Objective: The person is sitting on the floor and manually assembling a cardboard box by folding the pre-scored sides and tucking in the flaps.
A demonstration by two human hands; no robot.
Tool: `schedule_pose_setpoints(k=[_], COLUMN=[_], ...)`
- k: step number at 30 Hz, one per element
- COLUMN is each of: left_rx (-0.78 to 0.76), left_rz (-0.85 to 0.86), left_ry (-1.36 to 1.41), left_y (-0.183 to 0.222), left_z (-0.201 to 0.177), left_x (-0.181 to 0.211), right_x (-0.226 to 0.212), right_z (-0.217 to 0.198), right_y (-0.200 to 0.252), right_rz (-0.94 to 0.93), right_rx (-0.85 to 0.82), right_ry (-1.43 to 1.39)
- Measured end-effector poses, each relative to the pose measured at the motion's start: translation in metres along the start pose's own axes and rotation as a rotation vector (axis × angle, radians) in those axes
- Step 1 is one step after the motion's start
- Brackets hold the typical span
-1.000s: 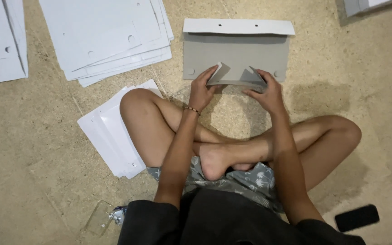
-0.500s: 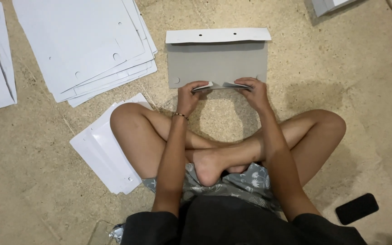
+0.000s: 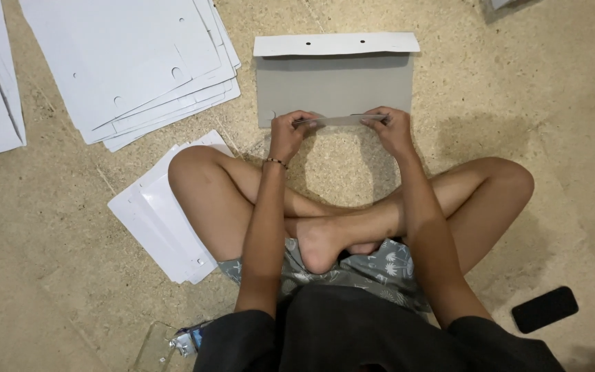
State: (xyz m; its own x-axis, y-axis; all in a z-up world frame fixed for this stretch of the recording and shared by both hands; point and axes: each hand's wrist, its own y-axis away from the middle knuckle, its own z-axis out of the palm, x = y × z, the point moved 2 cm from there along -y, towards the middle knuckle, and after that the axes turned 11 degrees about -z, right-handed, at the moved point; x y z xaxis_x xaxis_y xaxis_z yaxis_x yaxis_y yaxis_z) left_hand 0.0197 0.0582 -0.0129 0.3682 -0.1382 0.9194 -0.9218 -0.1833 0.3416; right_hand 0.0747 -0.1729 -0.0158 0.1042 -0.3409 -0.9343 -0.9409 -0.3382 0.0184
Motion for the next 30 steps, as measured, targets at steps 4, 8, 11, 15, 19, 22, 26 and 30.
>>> schedule_pose_setpoints(k=[4, 8, 11, 15, 19, 22, 26, 30], left_rx=[-0.012, 0.005, 0.010, 0.026, 0.045, 0.053, 0.103, 0.327], left_rz=[-0.030, -0.025, 0.017, 0.035, 0.065, 0.116, 0.155, 0.217], left_ry=[0.026, -0.005, 0.012, 0.089, 0.057, -0.083, -0.511, -0.749], left_y=[0.005, -0.002, -0.003, 0.001, -0.002, 0.007, 0.027, 0.025], left_z=[0.000, -0.001, 0.000, -0.004, -0.005, -0.012, -0.024, -0.030], left_x=[0.007, 0.003, 0.010, 0.016, 0.010, 0.021, 0.043, 0.030], right_x=[0.004, 0.008, -0.010, -0.027, -0.047, -0.059, -0.061, -0.037], right_z=[0.002, 0.003, 0.002, 0.000, 0.001, 0.000, -0.012, -0.024], right_y=[0.000, -0.001, -0.002, 0.002, 0.007, 0.011, 0.018, 0.019], right_rz=[-0.001, -0.046, -0.052, 0.004, -0.082, -0.158, -0.317, -0.411], right_rx=[0.030, 0.044, 0.050, 0.062, -0.020, -0.131, -0.082, 0.020], right_ry=[0.015, 0.065, 0.068, -0.035, 0.003, 0.216, 0.680, 0.871])
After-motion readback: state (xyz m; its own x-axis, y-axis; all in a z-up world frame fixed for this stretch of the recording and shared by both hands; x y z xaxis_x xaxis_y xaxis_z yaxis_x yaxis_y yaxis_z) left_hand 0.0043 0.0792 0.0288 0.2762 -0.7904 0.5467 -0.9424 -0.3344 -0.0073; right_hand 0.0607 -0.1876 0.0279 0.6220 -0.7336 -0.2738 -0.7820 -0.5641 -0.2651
